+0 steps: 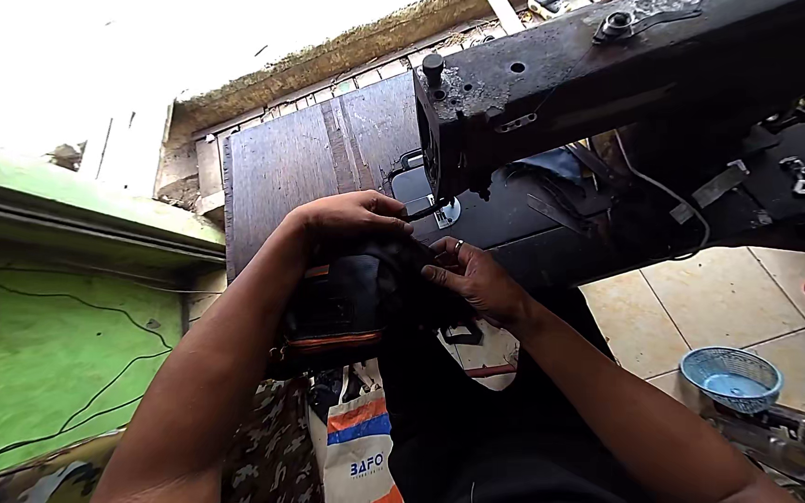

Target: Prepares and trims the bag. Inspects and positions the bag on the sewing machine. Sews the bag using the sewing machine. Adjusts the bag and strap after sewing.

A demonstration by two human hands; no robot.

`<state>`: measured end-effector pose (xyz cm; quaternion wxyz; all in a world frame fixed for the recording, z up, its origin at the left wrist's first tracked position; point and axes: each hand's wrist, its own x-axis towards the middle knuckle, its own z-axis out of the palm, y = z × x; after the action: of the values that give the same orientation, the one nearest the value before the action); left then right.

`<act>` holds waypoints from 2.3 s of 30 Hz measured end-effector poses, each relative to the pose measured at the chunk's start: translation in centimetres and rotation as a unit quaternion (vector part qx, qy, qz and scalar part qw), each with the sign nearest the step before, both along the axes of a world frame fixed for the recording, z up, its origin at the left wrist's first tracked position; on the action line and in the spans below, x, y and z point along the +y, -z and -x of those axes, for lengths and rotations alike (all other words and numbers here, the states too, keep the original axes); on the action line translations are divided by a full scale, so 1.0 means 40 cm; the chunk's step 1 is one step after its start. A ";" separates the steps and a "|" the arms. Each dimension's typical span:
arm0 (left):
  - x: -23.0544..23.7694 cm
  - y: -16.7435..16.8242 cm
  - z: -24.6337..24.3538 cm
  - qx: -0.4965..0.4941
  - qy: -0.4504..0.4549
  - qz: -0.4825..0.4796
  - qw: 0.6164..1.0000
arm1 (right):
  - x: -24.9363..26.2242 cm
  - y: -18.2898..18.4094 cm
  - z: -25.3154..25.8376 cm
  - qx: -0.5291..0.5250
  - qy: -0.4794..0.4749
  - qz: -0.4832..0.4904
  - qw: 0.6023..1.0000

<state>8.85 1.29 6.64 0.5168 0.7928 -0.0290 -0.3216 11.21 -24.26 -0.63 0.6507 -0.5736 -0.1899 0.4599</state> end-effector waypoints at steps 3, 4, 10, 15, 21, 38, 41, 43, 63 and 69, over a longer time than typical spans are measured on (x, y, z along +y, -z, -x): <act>-0.003 0.003 0.005 -0.004 -0.023 -0.017 1.000 | 0.000 0.007 0.002 -0.046 0.013 0.049 0.998; -0.006 0.000 0.007 -0.001 -0.036 -0.035 0.999 | 0.000 0.010 0.003 -0.069 0.022 0.065 0.995; -0.014 0.013 0.053 0.027 -0.087 -0.143 0.986 | 0.008 0.030 0.007 -0.223 0.066 0.115 0.966; 0.016 0.031 0.172 -0.046 -0.203 -0.065 0.976 | 0.001 0.022 -0.007 -0.145 -0.020 0.069 0.987; 0.019 0.053 0.217 -0.015 -0.324 0.053 0.944 | 0.017 0.017 -0.026 -0.034 -0.033 -0.015 0.999; -0.084 0.037 0.079 -0.326 -0.058 -0.337 0.881 | 0.029 0.011 -0.072 -0.184 0.040 0.146 0.971; -0.078 0.036 0.087 -0.242 0.007 -0.250 0.937 | 0.016 0.004 -0.072 -0.073 0.040 0.064 0.994; -0.067 0.031 0.096 -0.237 0.011 -0.180 0.955 | 0.009 0.009 -0.070 0.061 0.008 -0.044 0.997; -0.048 0.075 0.039 -0.033 -0.073 0.011 0.997 | 0.005 0.009 -0.038 0.061 0.130 0.046 0.989; -0.034 0.101 0.023 -0.048 -0.050 -0.089 0.994 | 0.015 0.023 -0.056 -0.048 0.133 0.117 0.983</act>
<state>7.92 -0.09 2.59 0.4581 0.8504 0.0151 -0.2585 13.47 -23.64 -1.54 0.6247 -0.6873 -0.0872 0.3602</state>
